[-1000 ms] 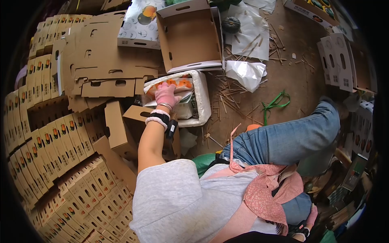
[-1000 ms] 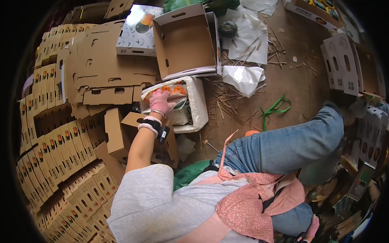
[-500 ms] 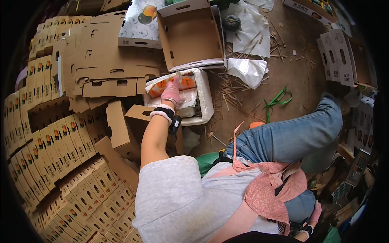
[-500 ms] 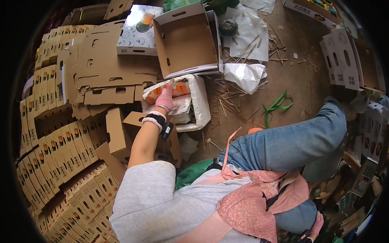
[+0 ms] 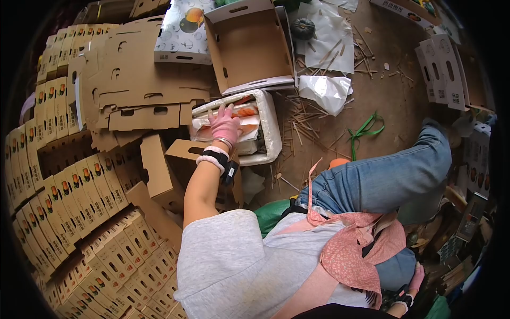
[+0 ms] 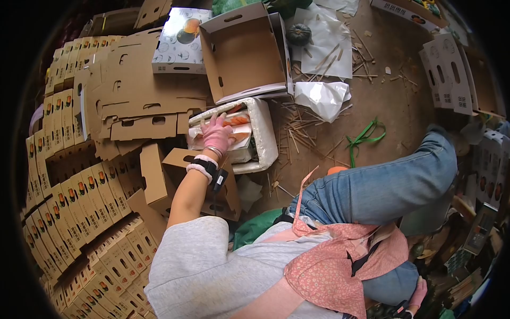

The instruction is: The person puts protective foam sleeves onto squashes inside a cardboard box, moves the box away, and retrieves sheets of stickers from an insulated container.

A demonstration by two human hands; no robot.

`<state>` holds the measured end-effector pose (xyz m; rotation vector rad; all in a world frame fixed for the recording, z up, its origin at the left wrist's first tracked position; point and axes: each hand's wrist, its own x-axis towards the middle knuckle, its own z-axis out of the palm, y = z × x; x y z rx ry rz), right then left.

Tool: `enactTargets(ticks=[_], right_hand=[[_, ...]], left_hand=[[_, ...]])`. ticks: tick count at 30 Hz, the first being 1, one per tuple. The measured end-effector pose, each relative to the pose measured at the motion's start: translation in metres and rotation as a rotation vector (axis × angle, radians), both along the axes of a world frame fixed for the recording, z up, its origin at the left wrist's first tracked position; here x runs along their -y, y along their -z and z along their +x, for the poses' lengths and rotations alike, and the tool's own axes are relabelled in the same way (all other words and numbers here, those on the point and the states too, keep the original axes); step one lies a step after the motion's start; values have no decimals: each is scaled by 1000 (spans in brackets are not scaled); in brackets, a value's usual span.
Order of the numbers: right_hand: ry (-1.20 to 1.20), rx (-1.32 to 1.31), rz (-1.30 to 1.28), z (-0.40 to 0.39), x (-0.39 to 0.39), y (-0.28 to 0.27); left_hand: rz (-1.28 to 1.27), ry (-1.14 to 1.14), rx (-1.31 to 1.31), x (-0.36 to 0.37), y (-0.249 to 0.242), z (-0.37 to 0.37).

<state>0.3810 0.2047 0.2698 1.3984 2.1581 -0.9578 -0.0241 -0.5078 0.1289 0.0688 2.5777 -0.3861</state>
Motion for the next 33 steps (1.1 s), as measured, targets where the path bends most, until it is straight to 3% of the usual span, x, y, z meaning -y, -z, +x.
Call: enactTargets(ticks=[4, 7, 10, 11, 15, 21, 33], right_hand=[[-22, 41, -24, 5, -10, 1], [-14, 39, -24, 5, -8, 1], [-20, 52, -30, 9, -12, 2], [-27, 52, -24, 9, -12, 2], [-36, 7, 31, 8, -6, 4], [4, -3, 18, 7, -6, 6], [-60, 22, 63, 14, -10, 8]], left_hand=[[-51, 53, 43, 2, 13, 1], [-102, -38, 54, -9, 13, 6], [1, -358, 277, -3, 25, 6], [-9, -265, 134, -3, 23, 13], [123, -368, 1, 16, 16, 2], [266, -265, -230, 31, 15, -6], [94, -175, -110, 16, 2, -1]])
